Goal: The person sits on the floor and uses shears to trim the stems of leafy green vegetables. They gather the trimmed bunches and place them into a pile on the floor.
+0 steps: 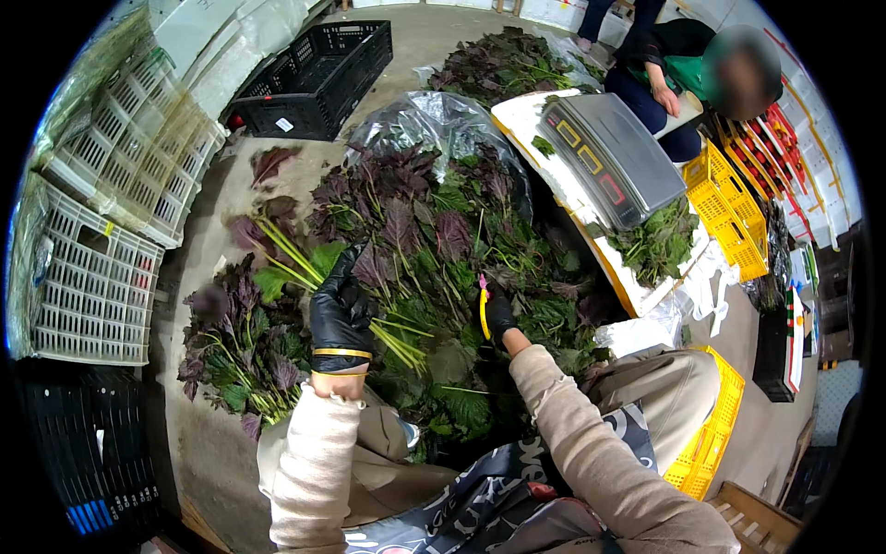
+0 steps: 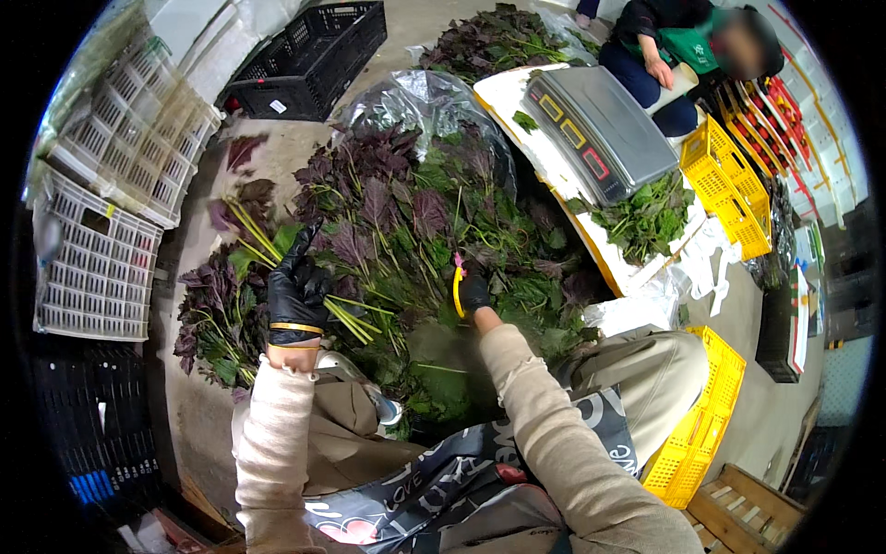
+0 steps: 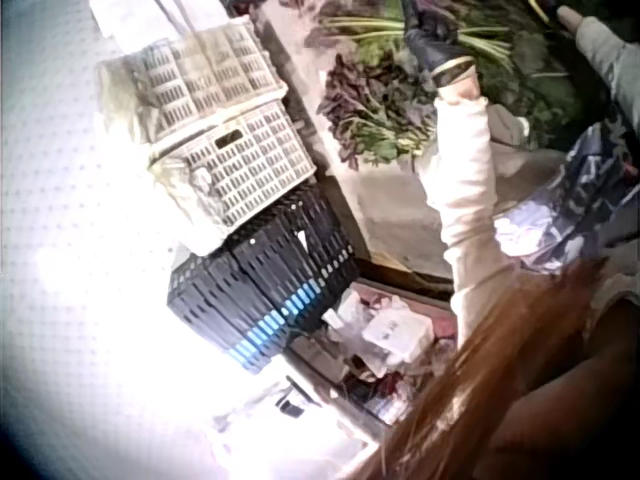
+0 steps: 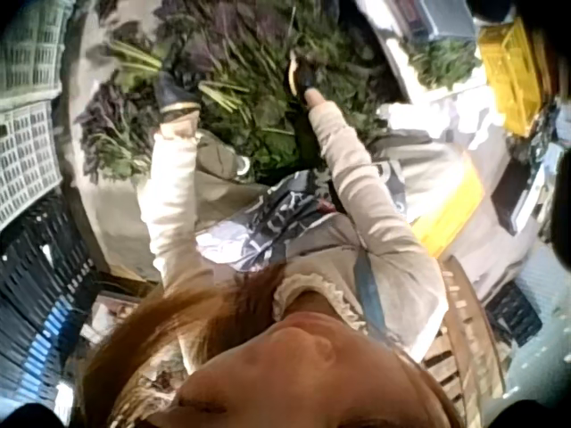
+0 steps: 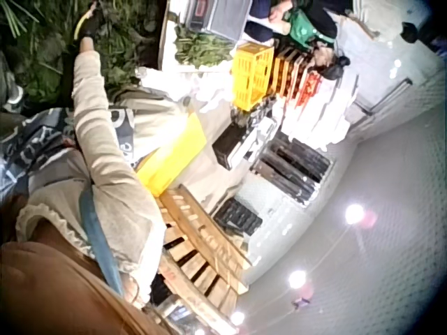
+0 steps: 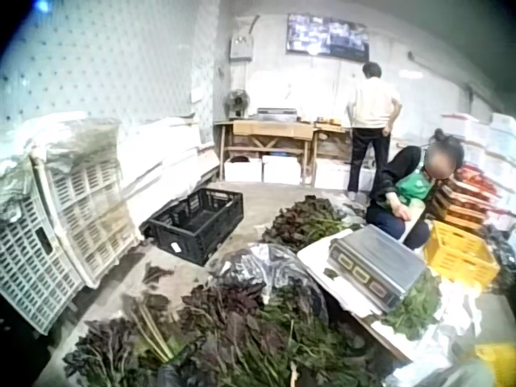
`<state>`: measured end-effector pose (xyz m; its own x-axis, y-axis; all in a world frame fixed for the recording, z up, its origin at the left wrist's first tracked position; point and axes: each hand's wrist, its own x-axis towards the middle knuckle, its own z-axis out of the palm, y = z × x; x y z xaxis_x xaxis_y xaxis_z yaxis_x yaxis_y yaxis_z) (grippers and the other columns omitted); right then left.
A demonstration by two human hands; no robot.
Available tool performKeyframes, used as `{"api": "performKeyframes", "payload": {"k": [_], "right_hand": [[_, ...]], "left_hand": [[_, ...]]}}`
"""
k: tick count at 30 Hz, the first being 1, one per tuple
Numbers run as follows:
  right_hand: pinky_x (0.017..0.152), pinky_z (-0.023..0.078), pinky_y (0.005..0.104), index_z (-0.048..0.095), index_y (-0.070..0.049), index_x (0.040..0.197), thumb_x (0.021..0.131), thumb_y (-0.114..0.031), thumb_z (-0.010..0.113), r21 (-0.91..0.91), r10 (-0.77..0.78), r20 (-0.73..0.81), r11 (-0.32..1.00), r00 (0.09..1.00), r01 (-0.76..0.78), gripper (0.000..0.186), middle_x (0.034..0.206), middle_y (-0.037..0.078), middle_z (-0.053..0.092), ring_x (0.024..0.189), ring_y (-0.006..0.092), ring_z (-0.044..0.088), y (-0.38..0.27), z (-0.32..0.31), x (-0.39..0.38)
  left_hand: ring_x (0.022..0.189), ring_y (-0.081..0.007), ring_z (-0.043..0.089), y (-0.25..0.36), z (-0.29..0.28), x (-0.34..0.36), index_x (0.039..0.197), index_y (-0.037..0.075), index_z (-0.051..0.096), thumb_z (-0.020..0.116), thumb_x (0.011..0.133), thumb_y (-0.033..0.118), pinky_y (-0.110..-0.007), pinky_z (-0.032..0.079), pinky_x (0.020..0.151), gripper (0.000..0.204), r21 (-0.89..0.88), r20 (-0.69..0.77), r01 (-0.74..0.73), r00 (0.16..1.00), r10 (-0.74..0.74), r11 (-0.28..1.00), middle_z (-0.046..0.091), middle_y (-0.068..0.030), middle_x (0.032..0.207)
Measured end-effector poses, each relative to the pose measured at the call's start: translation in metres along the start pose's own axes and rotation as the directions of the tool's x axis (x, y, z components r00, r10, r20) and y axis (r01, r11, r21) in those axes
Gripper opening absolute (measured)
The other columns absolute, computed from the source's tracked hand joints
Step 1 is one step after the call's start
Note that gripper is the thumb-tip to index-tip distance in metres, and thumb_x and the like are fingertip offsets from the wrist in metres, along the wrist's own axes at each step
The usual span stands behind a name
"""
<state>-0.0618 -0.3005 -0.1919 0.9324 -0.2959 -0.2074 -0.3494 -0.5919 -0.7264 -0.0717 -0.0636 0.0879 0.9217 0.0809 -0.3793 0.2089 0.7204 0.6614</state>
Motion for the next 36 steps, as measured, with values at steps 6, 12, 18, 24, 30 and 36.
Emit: {"api": "performKeyframes", "payload": {"k": [6, 12, 18, 24, 30, 36], "right_hand": [[0.066, 0.040, 0.0329, 0.052, -0.003, 0.095, 0.070, -0.022, 0.054, -0.061, 0.021, 0.345, 0.998, 0.939, 0.000, 0.031, 0.086, 0.017, 0.055, 0.077, 0.0292, 0.052, -0.036, 0.008, 0.007], [0.061, 0.041, 0.0311, 0.051, -0.004, 0.087, 0.077, -0.022, 0.045, 0.335, -0.167, 0.294, 0.940, 0.941, 0.062, 0.022, 0.075, 0.011, 0.054, 0.070, 0.0230, 0.051, -0.012, -0.028, 0.034], [0.068, 0.040, 0.0244, 0.047, -0.001, 0.096, 0.074, -0.007, 0.049, 0.578, -0.428, 0.054, 0.751, 0.902, 0.321, 0.022, 0.084, 0.004, 0.053, 0.077, 0.0115, 0.049, -0.093, -0.114, -0.010], [0.055, 0.041, 0.0381, 0.055, -0.005, 0.083, 0.065, -0.016, 0.056, -0.495, -0.606, 0.141, 0.642, 0.783, 0.586, 0.021, 0.072, 0.017, 0.053, 0.067, 0.0337, 0.051, -0.097, -0.142, -0.034], [0.056, 0.041, 0.0362, 0.053, -0.005, 0.092, 0.071, -0.018, 0.051, -0.229, -0.280, 0.147, 0.923, 0.949, 0.308, 0.025, 0.075, 0.017, 0.055, 0.068, 0.0328, 0.053, -0.038, -0.143, -0.033], [0.058, 0.041, 0.0372, 0.053, -0.004, 0.084, 0.072, -0.020, 0.050, -0.097, -0.159, -0.143, 0.985, 0.977, 0.146, 0.020, 0.075, 0.018, 0.056, 0.072, 0.0340, 0.053, -0.009, -0.145, -0.017]], "left_hand": [[0.037, -0.0029, 0.017, 0.006, -0.003, -0.003, 0.105, 0.002, 0.049, 0.037, 0.079, 0.008, -0.018, 0.013, 0.033, 0.029, 0.131, -0.003, -0.047, 0.999, 0.048, 0.990, 0.017, 0.0078, 0.046], [0.038, -0.0028, 0.017, 0.001, 0.004, -0.002, 0.107, 0.001, 0.046, 0.035, 0.079, 0.007, -0.018, 0.014, 0.033, 0.031, 0.136, 0.074, -0.049, 0.997, 0.039, 0.989, 0.017, 0.0078, 0.047], [0.038, -0.0031, 0.017, 0.005, -0.001, -0.003, 0.108, 0.001, 0.046, 0.036, 0.080, 0.009, -0.018, 0.014, 0.034, 0.031, 0.120, 0.034, -0.048, 0.998, 0.044, 0.992, 0.017, 0.0083, 0.047], [0.038, -0.0030, 0.017, 0.000, 0.004, -0.002, 0.106, 0.001, 0.047, 0.036, 0.079, 0.008, -0.017, 0.014, 0.035, 0.030, 0.120, 0.043, -0.038, 0.999, 0.033, 0.992, 0.017, 0.0085, 0.047], [0.038, -0.0031, 0.018, -0.007, 0.011, -0.004, 0.106, 0.001, 0.047, 0.038, 0.079, 0.009, -0.017, 0.015, 0.035, 0.030, 0.102, 0.046, -0.032, 0.999, 0.027, 0.994, 0.019, 0.0083, 0.048], [0.037, -0.0036, 0.019, -0.011, 0.011, -0.001, 0.108, -0.001, 0.045, 0.038, 0.078, 0.009, -0.018, 0.016, 0.034, 0.032, 0.095, 0.080, -0.037, 0.996, 0.029, 0.995, 0.021, 0.0075, 0.047]]}}
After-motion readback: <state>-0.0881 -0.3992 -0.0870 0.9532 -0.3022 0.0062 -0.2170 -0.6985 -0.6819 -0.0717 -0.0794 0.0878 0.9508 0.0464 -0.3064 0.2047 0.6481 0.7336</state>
